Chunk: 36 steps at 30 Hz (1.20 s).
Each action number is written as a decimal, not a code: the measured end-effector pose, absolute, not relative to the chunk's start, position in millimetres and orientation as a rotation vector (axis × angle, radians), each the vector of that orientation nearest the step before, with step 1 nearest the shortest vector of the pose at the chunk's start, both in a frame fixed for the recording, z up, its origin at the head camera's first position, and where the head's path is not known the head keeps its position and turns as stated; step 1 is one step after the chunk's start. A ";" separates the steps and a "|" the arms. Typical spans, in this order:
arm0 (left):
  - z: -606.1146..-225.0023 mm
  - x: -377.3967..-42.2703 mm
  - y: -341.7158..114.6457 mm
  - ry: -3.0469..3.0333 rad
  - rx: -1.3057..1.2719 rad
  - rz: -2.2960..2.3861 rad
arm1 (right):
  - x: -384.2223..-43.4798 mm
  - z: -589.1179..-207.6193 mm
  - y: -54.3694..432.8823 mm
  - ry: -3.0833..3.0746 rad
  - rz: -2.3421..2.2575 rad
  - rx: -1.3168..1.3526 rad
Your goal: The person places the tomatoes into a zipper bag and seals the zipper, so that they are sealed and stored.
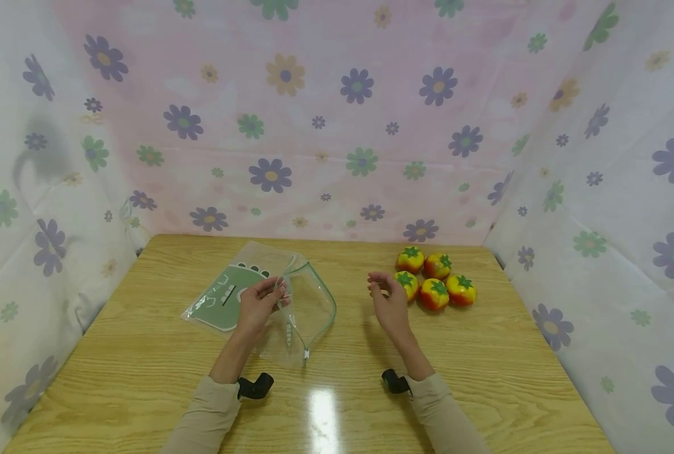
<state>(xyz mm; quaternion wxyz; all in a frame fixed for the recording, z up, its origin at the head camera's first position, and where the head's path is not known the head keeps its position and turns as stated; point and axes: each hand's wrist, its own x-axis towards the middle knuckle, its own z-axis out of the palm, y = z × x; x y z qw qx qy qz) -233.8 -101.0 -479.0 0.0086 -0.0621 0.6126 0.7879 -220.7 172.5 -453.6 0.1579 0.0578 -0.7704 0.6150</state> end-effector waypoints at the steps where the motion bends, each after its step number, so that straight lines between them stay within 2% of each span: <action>1: -478.9 -233.6 -101.0 1.913 -0.192 2.464 | -220.8 -453.2 174.2 -2.191 1.726 0.156; 15: -479.9 -233.0 -101.3 1.931 -0.168 2.482 | -249.5 -480.2 218.3 -2.125 1.453 0.084; 36: -482.5 -235.1 -101.5 1.905 -0.196 2.521 | -252.4 -482.8 244.8 -2.471 1.327 -0.016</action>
